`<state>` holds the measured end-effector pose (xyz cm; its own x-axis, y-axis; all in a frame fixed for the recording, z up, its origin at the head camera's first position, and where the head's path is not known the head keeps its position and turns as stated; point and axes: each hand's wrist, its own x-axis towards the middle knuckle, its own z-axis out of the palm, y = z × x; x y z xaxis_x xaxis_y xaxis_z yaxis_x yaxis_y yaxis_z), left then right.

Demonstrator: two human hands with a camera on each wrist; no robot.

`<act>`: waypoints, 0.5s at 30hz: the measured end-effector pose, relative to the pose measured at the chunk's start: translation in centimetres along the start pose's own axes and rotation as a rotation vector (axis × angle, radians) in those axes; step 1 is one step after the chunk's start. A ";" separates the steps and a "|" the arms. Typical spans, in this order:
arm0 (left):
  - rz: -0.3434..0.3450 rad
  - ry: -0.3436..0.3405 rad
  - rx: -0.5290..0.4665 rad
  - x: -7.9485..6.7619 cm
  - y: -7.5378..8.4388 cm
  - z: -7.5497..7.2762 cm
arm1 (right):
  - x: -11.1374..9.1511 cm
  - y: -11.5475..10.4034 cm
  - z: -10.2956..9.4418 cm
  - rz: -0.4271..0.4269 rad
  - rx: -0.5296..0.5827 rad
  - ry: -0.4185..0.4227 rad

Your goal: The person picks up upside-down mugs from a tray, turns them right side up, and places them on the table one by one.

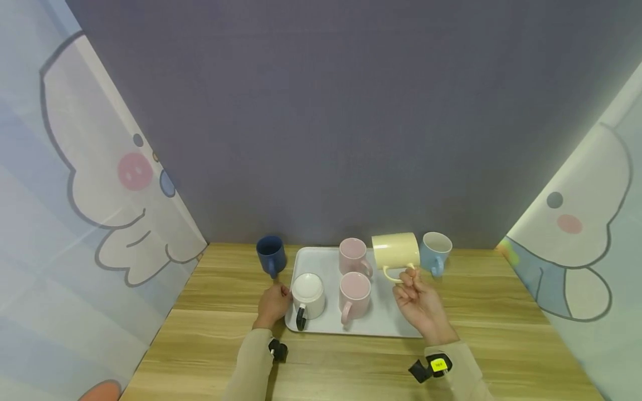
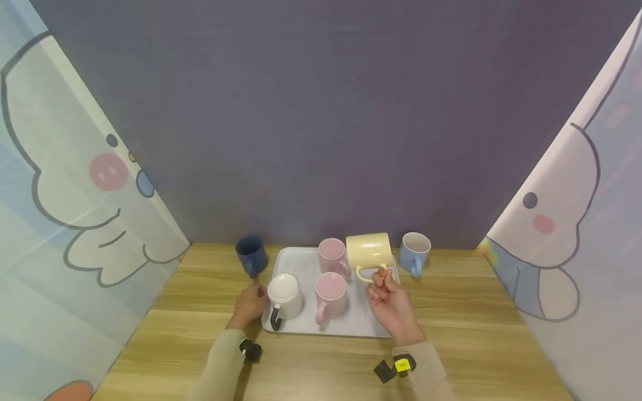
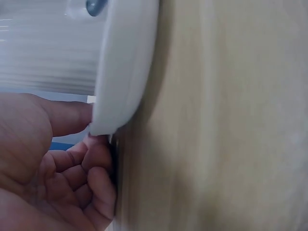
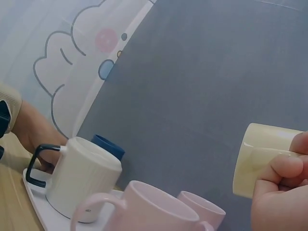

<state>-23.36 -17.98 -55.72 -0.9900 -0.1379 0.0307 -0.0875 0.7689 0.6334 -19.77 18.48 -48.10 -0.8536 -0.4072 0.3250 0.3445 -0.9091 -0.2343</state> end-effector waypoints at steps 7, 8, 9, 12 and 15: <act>0.051 0.088 -0.141 -0.6 0.3 -1.2 | 0.2 0.5 0.0 0.016 0.038 0.028; 0.072 0.112 -0.166 -0.7 0.7 -1.6 | 0.3 0.6 0.0 0.014 0.043 0.024; 0.091 0.138 -0.183 -0.8 1.2 -2.0 | 0.3 0.6 0.0 0.015 0.051 0.018; 0.127 0.191 -0.258 -1.3 3.5 -3.3 | 0.6 0.9 0.0 0.027 0.083 -0.006; 0.149 0.205 -0.417 -2.0 6.6 -4.0 | 1.0 1.3 0.2 0.044 0.106 -0.018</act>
<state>-21.47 -15.12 -48.49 -0.9424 -0.1980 0.2695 0.1464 0.4801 0.8649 -20.06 16.87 -47.92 -0.8297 -0.4479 0.3332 0.4221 -0.8939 -0.1506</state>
